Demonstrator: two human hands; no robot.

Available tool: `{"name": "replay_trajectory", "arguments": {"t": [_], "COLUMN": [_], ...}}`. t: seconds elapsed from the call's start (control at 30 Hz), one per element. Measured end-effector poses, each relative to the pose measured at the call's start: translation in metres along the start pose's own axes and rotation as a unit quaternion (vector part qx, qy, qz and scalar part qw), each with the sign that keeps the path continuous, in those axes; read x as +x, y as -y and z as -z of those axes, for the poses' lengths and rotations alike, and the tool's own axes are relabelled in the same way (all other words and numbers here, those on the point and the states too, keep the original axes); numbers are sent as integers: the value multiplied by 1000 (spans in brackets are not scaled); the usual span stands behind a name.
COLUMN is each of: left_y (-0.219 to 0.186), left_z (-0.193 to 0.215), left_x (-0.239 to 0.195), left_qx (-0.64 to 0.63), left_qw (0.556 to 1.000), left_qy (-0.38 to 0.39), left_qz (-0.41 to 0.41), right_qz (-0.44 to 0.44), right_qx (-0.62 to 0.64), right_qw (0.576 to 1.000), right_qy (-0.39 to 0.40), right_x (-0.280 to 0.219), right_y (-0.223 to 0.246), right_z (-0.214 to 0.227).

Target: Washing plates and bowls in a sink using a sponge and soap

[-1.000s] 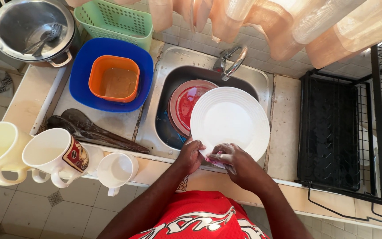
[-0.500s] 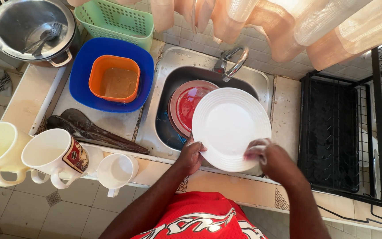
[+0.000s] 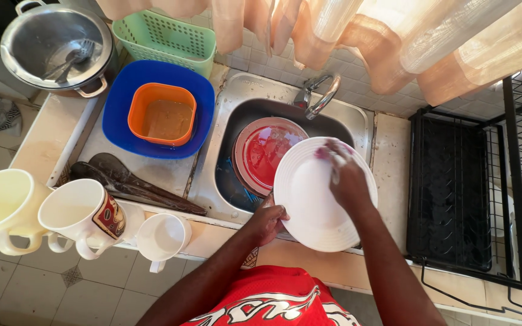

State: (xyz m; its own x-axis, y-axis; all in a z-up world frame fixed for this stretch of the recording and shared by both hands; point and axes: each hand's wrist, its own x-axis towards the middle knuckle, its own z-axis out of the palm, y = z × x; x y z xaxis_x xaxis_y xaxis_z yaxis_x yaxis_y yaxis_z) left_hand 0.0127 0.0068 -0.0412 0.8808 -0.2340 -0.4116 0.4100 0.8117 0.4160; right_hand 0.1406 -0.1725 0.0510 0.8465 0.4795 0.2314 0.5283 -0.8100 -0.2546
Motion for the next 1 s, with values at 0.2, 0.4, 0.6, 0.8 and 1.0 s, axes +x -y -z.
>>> {"name": "replay_trajectory", "arguments": {"t": [0.2, 0.4, 0.6, 0.8, 1.0], "left_y": [19, 13, 85, -17, 11], "left_z": [16, 11, 106, -27, 9], "left_x": [20, 13, 94, -6, 24], "left_qx": [6, -9, -75, -65, -66], "left_qw": [1000, 1000, 996, 995, 992], "left_qy": [-6, -7, -17, -10, -64], "left_qz": [-12, -17, -37, -68, -84], "right_qz": [65, 70, 54, -19, -87], "right_qx": [101, 117, 202, 173, 120], "right_qw": [993, 989, 973, 975, 968], "right_qy": [13, 65, 96, 138, 204], "right_x": [-6, -1, -24, -54, -77], "right_y": [57, 74, 80, 67, 36], "right_z": [-27, -5, -1, 6, 28]}}
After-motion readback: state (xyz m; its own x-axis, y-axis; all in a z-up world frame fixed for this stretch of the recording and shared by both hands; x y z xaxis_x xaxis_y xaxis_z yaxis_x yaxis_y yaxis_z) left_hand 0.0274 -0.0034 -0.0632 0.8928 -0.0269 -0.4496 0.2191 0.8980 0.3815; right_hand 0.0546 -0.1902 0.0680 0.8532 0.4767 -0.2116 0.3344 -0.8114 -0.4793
